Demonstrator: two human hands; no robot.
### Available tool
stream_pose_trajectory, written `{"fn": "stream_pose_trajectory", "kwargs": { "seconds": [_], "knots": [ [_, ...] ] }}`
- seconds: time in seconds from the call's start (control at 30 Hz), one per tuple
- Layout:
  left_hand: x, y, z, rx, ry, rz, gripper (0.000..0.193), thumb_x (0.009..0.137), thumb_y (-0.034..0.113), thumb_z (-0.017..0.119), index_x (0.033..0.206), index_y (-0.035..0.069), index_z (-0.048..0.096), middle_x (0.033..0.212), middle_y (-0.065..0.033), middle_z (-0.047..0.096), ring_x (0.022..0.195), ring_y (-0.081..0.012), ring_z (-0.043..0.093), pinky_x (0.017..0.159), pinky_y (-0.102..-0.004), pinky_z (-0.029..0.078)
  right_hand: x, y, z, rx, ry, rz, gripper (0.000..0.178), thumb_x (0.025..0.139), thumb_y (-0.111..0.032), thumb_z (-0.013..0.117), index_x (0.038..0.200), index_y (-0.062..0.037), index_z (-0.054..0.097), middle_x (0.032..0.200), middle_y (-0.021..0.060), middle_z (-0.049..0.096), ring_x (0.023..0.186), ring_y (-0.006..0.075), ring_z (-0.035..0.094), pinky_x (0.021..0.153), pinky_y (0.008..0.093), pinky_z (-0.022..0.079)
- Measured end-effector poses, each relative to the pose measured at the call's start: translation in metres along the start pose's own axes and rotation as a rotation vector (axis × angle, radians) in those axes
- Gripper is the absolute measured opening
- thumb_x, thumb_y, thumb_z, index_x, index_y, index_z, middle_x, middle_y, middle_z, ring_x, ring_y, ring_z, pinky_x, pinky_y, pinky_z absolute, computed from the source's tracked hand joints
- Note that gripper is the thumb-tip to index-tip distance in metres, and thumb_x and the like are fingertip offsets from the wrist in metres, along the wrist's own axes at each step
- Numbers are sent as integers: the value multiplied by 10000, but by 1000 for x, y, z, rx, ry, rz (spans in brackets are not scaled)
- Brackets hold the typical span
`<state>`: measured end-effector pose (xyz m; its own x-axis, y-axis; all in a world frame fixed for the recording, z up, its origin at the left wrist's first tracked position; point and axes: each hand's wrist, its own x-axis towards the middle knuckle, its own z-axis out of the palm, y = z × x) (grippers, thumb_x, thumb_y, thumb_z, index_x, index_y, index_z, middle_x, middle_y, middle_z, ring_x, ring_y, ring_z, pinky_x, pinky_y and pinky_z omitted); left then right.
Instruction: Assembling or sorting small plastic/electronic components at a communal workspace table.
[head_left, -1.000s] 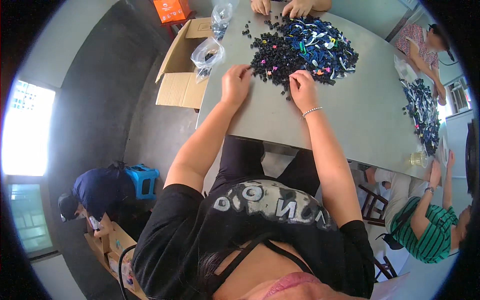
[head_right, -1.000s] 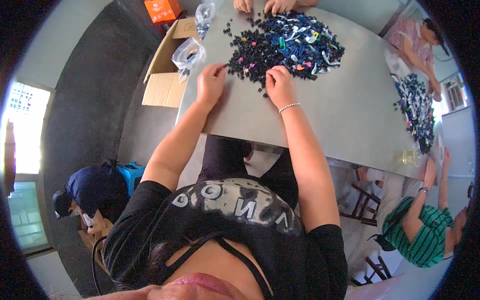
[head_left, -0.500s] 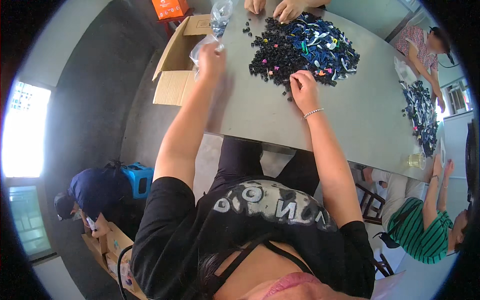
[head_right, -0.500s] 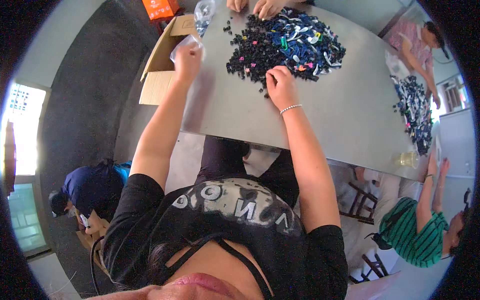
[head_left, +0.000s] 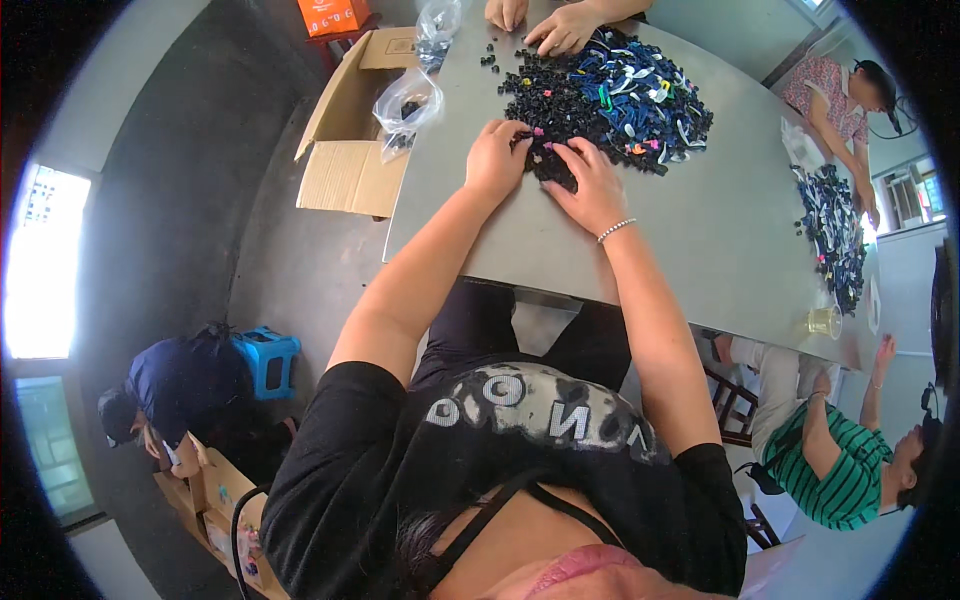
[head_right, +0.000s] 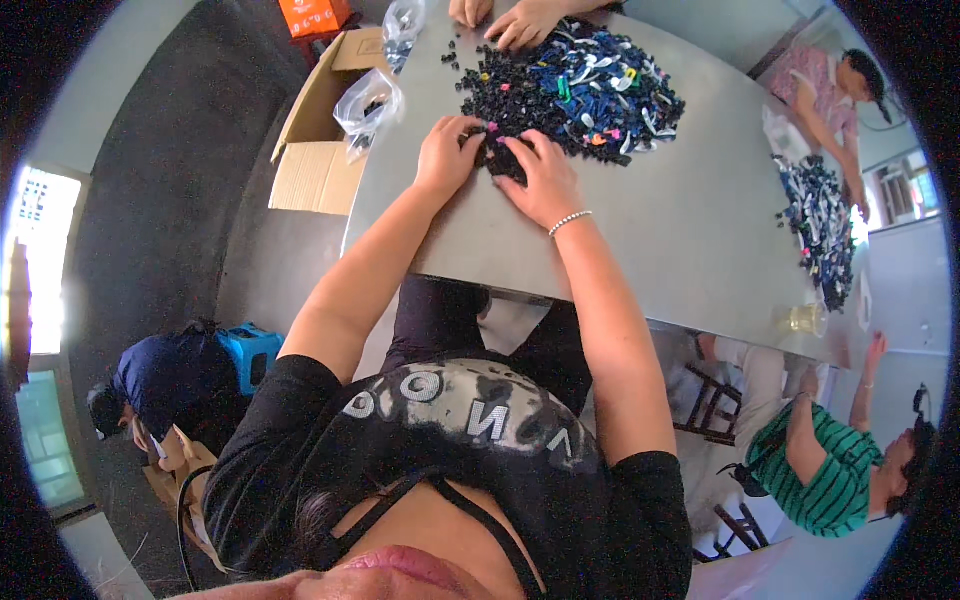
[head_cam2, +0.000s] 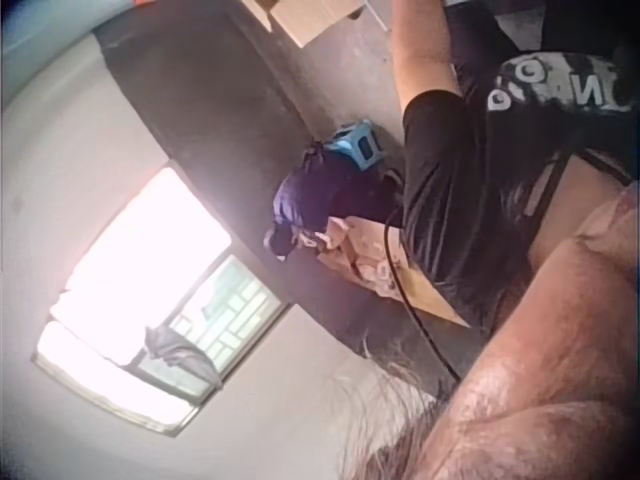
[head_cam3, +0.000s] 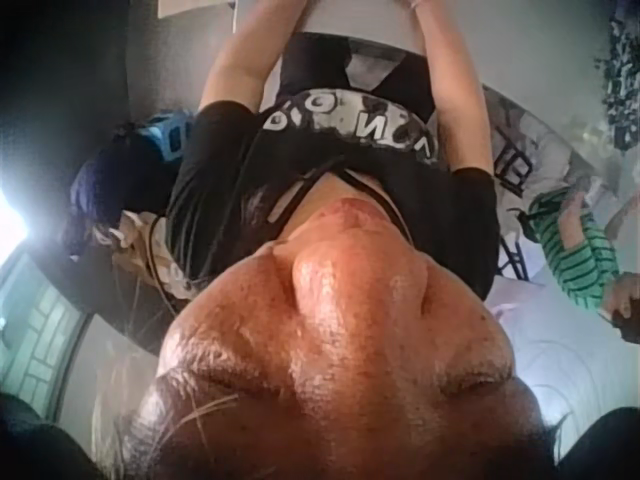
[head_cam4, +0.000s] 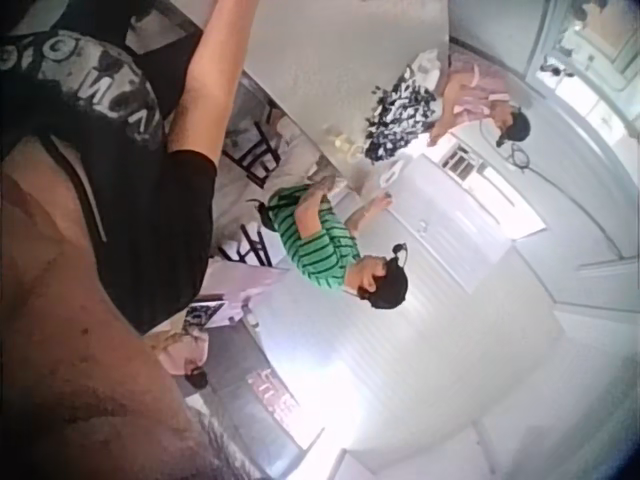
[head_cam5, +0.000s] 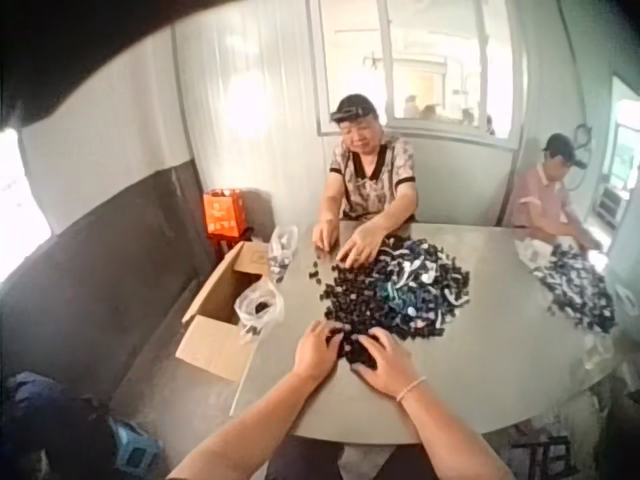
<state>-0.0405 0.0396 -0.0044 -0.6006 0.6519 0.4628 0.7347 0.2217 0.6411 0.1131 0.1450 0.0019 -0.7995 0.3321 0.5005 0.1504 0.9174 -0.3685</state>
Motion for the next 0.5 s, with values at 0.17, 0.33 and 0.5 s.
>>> {"fn": "stream_pose_trajectory", "kwargs": {
  "seconds": [0.17, 0.33, 0.5],
  "knots": [
    [3, 2, 0, -156, 96, 3, 168, 818, 152, 676, 960, 64, 678, 882, -127, 625, 738, -279, 628, 687, -337, 514, 4, -3, 8, -75, 14, -25, 552, 736, -307, 747, 1215, -99, 569, 1264, 131, 487, 1102, 329, 513, 921, 412, 456],
    [1, 5, -1, -133, 143, 30, 157, 817, 154, 678, 951, 78, 703, 840, -125, 631, 745, -283, 625, 690, -346, 508, 13, -32, 23, -57, 90, 19, 583, 686, -260, 779, 1199, -92, 558, 1284, 134, 460, 1150, 340, 462, 950, 443, 403],
    [2, 3, 1, -131, 139, 8, 189, 812, 169, 687, 968, 63, 705, 821, -115, 635, 727, -274, 617, 692, -346, 505, 23, -33, 30, -127, 75, 77, 541, 680, -288, 781, 1131, -82, 564, 1283, 113, 462, 1179, 307, 438, 953, 462, 364]
  ]
}}
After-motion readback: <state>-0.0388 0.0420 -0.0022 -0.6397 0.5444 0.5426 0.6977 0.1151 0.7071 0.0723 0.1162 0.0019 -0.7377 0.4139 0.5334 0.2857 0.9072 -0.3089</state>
